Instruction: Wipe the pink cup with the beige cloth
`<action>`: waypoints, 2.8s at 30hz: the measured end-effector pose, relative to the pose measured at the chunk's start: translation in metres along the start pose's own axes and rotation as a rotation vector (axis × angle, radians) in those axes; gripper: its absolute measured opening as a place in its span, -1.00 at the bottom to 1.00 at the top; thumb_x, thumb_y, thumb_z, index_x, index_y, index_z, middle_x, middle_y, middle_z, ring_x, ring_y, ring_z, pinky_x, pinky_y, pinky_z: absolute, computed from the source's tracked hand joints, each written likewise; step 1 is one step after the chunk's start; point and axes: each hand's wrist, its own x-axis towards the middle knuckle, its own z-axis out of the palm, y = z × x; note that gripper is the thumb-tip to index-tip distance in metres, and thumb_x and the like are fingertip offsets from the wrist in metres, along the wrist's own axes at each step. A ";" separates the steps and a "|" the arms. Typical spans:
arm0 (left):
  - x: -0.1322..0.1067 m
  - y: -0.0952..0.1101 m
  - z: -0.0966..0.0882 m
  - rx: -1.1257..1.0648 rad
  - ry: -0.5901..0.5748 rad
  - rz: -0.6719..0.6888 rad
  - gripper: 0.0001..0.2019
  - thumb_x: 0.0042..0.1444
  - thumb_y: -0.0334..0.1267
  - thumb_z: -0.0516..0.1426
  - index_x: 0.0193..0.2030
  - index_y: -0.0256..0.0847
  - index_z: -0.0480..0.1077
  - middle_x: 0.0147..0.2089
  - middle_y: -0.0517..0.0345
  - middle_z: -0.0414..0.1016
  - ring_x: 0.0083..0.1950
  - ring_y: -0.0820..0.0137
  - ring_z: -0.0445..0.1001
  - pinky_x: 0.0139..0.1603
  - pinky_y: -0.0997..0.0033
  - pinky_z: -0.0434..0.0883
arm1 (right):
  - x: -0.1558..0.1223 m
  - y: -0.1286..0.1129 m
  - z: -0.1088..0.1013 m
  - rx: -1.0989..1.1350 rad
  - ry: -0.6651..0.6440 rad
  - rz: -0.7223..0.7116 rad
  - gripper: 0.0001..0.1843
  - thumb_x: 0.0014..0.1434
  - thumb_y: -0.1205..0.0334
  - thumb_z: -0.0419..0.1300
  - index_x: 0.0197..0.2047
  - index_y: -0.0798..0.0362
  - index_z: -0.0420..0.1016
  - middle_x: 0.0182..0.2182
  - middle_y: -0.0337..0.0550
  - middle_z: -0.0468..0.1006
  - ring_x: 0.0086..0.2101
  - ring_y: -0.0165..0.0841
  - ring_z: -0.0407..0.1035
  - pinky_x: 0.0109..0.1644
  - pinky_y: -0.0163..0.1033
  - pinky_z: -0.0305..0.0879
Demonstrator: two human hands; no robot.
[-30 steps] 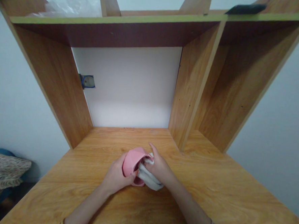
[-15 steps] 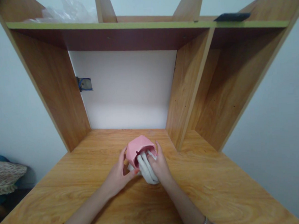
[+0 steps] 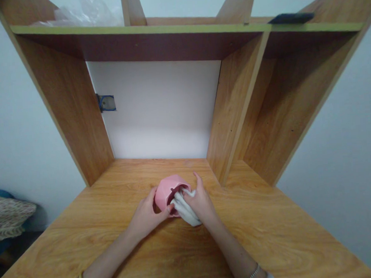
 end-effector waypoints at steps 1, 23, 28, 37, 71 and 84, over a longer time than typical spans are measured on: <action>0.000 0.000 0.000 0.028 -0.005 -0.006 -0.41 -0.08 0.04 0.08 0.07 -0.23 0.17 -0.15 0.00 0.45 -0.19 0.24 0.44 -0.21 0.33 0.35 | -0.001 -0.003 -0.002 -0.046 -0.013 -0.020 -0.19 -0.11 0.17 0.15 0.20 0.11 -0.06 -0.68 -0.41 0.30 -0.64 -0.40 0.25 -0.57 -0.35 0.15; -0.003 0.001 0.000 -0.160 -0.029 0.044 -0.17 -0.07 0.01 0.13 0.24 -0.24 -0.20 0.04 -0.08 0.32 -0.05 0.21 0.37 -0.09 0.27 0.31 | -0.008 -0.004 0.012 0.289 0.017 -0.036 -0.36 -0.03 0.29 0.01 0.16 0.08 0.01 -0.12 -0.08 0.41 -0.13 -0.31 0.33 -0.06 -0.21 0.24; -0.002 0.002 0.000 -0.145 0.042 0.064 -0.24 -0.08 -0.03 0.13 0.20 -0.28 -0.11 -0.01 -0.07 0.35 -0.06 0.23 0.37 -0.07 0.27 0.30 | -0.006 -0.002 0.014 0.311 -0.036 0.045 -0.29 -0.10 0.24 0.11 0.14 0.12 0.00 -0.22 -0.08 0.45 -0.29 -0.30 0.39 -0.21 -0.21 0.32; -0.006 0.005 -0.007 0.182 -0.004 0.076 -0.25 -0.13 0.03 0.11 0.20 -0.18 -0.02 -0.12 -0.02 0.45 -0.17 0.10 0.44 -0.16 0.16 0.34 | -0.002 -0.006 0.000 0.130 -0.056 0.027 -0.18 -0.14 0.21 0.19 0.18 0.11 -0.05 -0.62 -0.36 0.37 -0.60 -0.43 0.29 -0.53 -0.36 0.22; 0.001 -0.002 -0.005 -0.192 0.077 0.039 -0.42 -0.10 -0.15 0.15 0.09 -0.25 0.13 -0.04 0.00 0.39 -0.07 0.26 0.38 -0.06 0.30 0.32 | -0.004 -0.008 0.003 0.011 0.019 -0.032 -0.27 -0.10 0.10 0.14 0.13 0.11 0.03 -0.24 -0.08 0.43 -0.38 -0.30 0.35 -0.30 -0.21 0.27; -0.002 0.001 -0.004 -0.158 0.006 0.056 -0.50 -0.09 -0.12 0.13 0.02 -0.22 0.23 -0.10 0.06 0.44 -0.13 0.29 0.40 -0.10 0.34 0.34 | -0.013 -0.021 -0.006 -0.276 -0.037 -0.134 -0.33 0.02 0.09 0.04 0.19 0.03 -0.03 -0.62 -0.33 0.37 -0.55 -0.35 0.33 -0.45 -0.32 0.14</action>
